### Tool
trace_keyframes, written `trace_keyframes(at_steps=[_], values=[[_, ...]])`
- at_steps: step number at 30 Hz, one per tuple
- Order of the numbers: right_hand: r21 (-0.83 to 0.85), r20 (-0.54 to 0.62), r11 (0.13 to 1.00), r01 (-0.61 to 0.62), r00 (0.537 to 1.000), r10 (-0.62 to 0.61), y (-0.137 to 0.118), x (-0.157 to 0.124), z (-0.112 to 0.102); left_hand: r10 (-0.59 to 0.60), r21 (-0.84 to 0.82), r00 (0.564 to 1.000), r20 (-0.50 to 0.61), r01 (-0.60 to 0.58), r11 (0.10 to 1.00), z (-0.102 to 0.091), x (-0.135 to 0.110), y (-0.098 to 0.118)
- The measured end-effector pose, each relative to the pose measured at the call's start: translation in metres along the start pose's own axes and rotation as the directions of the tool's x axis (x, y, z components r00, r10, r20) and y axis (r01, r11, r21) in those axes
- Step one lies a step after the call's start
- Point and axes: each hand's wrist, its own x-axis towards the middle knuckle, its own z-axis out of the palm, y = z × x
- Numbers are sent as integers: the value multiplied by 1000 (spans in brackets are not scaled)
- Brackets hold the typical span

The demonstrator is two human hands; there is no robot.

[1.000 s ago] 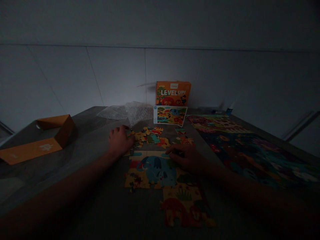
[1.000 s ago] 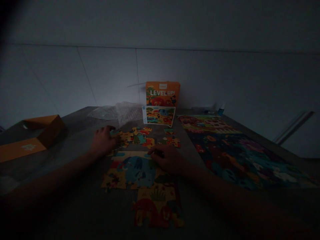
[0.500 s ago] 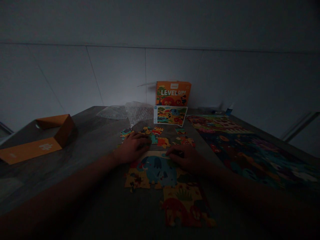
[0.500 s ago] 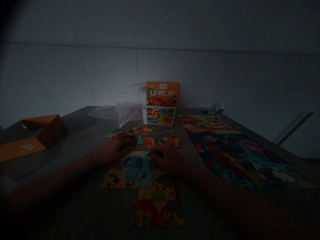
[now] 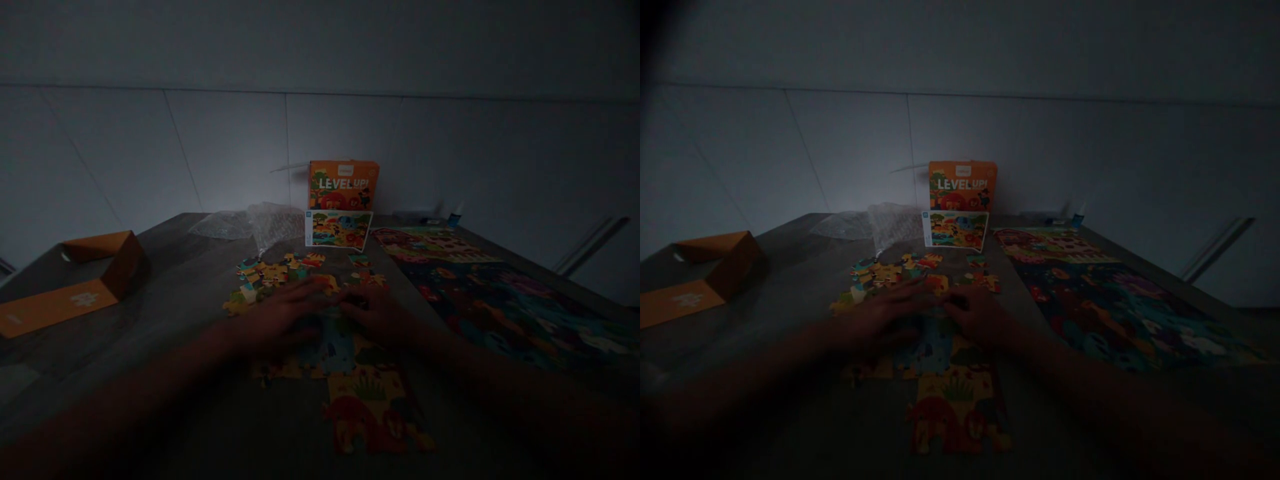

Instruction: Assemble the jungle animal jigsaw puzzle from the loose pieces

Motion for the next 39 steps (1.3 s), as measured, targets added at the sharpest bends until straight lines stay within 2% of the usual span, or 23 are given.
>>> trace_keyframes(at_steps=[3, 7, 9, 14, 17, 22, 26, 28, 30, 31, 33, 35, 37, 39], values=[[-16, -33, 998, -60, 998, 59, 0, 15, -3, 58, -40, 987, 149, -53, 998, 1, -1, 11], [-207, -69, 971, -117, 992, 105, 2, 61, -7, 41, -40, 983, 181, -34, 999, 3, -1, 10], [-324, -22, 942, -90, 996, 88, 5, 90, -5, 36, -34, 981, 192, -30, 999, 3, -2, 9], [-391, 127, 920, -26, 989, 82, 15, 146, 9, 46, -25, 981, 187, -42, 999, 3, -2, 8], [-428, 172, 901, -63, 974, 150, 18, 159, 13, 50, -33, 982, 182, -45, 998, 3, -2, 8], [-468, 135, 860, -205, 945, 299, 12, 162, 3, 60, -42, 977, 203, -52, 998, 4, -2, 5], [-475, -27, 825, -305, 942, 333, -6, 140, -7, 62, -59, 981, 182, -52, 997, 5, -3, 3], [-455, -121, 833, -313, 949, 291, -17, 112, -8, 60, -63, 980, 190, -49, 997, 4, -3, 4], [-426, -161, 859, -283, 958, 236, -27, 73, -6, 57, -71, 981, 186, -44, 997, 3, -3, 6], [-398, -164, 882, -254, 965, 203, -30, 52, -4, 52, -81, 984, 171, -38, 996, 2, -3, 7], [-220, -141, 962, -164, 981, 135, -35, 11, 0, 42, -115, 992, 116, -29, 993, 1, -1, 9], [-32, -103, 988, -149, 984, 145, -36, -19, 4, 39, -157, 998, 54, -30, 987, 0, 1, 11], [80, -11, 986, -149, 989, 151, -37, -34, 7, 34, -191, 999, -10, -35, 981, 0, 3, 11], [130, 24, 979, -156, 988, 154, -39, -37, 9, 8, -210, 998, -65, -22, 978, 2, 4, 10]])
